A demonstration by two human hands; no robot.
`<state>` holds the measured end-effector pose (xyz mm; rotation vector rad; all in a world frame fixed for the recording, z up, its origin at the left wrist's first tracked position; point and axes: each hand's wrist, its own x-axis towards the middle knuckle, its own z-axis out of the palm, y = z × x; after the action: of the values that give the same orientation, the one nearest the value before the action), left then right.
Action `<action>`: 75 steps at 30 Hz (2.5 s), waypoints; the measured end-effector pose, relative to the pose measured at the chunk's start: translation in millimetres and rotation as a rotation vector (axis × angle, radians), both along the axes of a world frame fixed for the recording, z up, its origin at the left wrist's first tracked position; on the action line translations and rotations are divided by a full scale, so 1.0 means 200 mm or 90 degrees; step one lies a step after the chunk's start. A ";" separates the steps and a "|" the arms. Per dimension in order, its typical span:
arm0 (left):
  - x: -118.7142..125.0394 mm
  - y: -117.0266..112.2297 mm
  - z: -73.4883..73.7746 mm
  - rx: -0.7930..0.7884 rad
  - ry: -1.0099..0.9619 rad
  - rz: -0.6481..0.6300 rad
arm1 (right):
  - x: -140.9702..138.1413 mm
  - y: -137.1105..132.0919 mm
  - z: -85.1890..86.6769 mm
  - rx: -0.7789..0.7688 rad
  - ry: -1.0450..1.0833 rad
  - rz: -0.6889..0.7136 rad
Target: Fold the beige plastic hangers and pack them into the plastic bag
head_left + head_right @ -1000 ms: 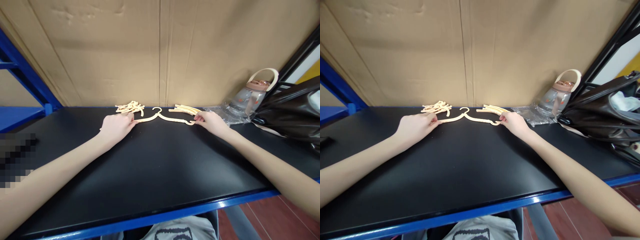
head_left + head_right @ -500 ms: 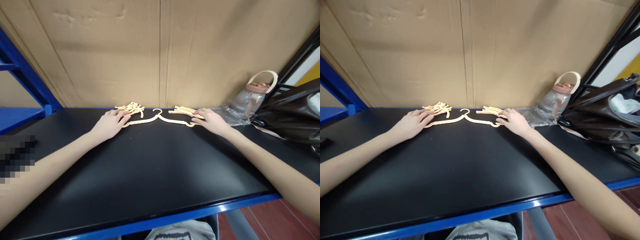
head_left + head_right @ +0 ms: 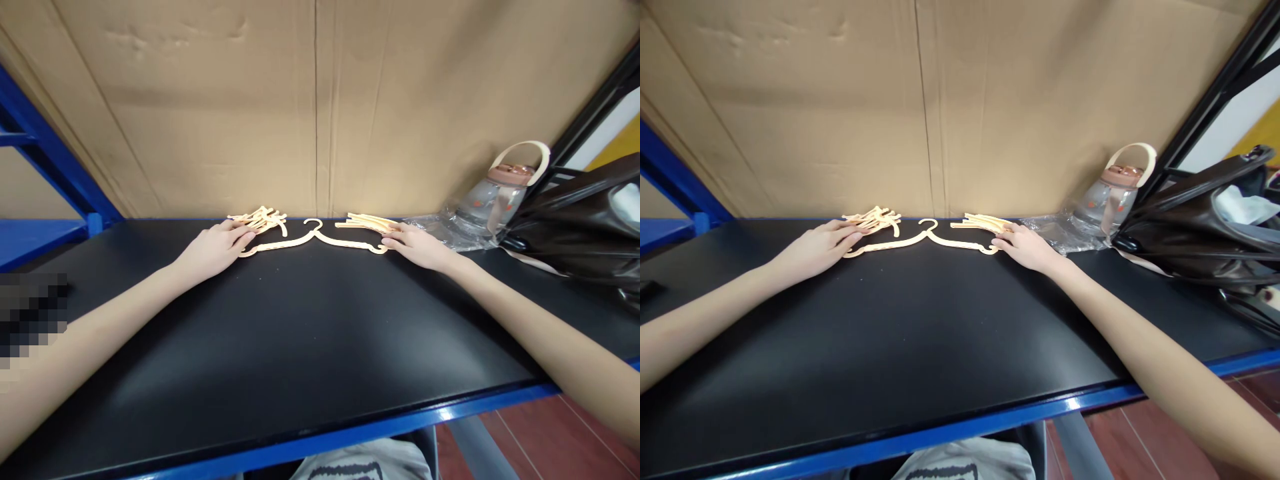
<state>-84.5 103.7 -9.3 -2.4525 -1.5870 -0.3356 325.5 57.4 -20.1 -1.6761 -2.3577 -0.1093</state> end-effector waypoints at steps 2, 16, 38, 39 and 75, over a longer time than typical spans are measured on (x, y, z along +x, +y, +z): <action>-0.01 0.00 -0.01 0.007 -0.009 -0.019 | 0.00 0.00 0.00 0.003 -0.005 0.006; -0.04 0.05 0.00 0.001 -0.049 -0.039 | 0.01 0.02 -0.03 0.040 -0.051 0.034; -0.03 0.01 0.03 0.108 -0.238 0.018 | 0.00 0.12 -0.03 0.114 -0.122 -0.023; -0.04 0.01 0.03 0.114 -0.257 0.029 | -0.01 0.12 -0.02 0.112 -0.138 -0.024; -0.03 -0.05 0.23 0.484 -0.523 0.118 | 0.04 0.25 -0.07 0.168 0.026 -0.003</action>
<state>-90.2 93.5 35.9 -1.6136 -1.4762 -1.6997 333.2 106.6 -33.5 -1.5417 -2.1986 -0.3667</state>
